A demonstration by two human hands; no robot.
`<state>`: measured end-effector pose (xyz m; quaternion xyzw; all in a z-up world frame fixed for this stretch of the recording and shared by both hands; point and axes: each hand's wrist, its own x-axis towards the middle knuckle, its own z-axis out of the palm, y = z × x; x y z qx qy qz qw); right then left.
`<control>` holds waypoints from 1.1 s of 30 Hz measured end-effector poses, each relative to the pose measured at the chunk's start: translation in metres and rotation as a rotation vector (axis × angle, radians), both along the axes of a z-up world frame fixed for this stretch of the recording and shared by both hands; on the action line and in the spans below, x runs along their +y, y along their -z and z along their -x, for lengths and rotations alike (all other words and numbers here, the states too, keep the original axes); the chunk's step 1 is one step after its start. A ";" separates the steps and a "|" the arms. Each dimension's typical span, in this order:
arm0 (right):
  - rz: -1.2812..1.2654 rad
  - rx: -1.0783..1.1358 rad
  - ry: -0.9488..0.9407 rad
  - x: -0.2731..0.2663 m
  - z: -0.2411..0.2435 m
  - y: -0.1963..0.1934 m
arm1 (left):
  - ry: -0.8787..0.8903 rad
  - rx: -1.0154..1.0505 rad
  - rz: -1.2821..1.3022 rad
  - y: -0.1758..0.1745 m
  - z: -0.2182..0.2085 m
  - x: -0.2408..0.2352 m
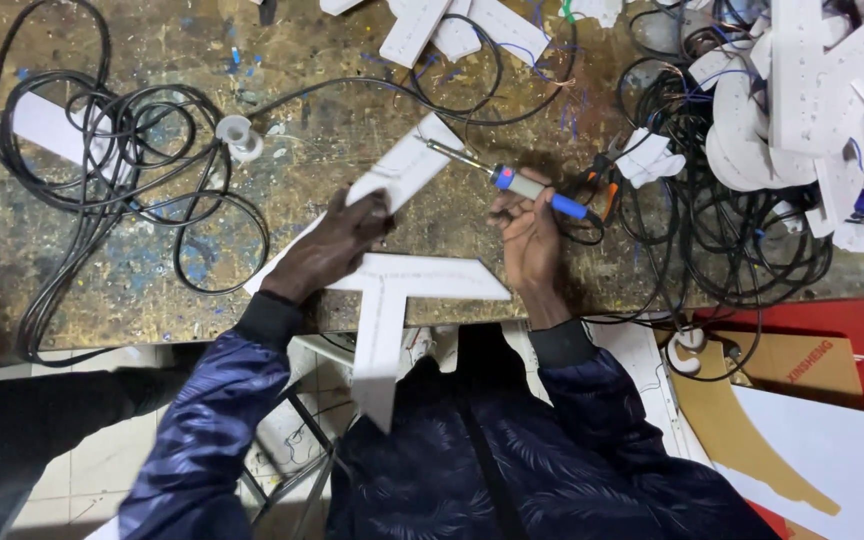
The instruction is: Soldering electrical wires to LED strips mounted on foam letter cutouts for sign fabrication.
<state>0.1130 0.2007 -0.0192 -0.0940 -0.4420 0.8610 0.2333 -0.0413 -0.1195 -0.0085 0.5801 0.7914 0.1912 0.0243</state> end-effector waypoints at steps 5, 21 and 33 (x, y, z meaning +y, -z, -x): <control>-0.018 -0.017 -0.013 0.001 -0.002 0.005 | 0.157 0.022 0.055 -0.015 -0.002 -0.001; -0.092 0.075 -0.016 0.033 0.058 0.010 | 0.163 0.103 0.040 -0.012 0.027 0.073; -0.135 0.148 -0.274 0.087 0.123 0.013 | -0.269 0.095 -0.359 0.037 -0.039 0.097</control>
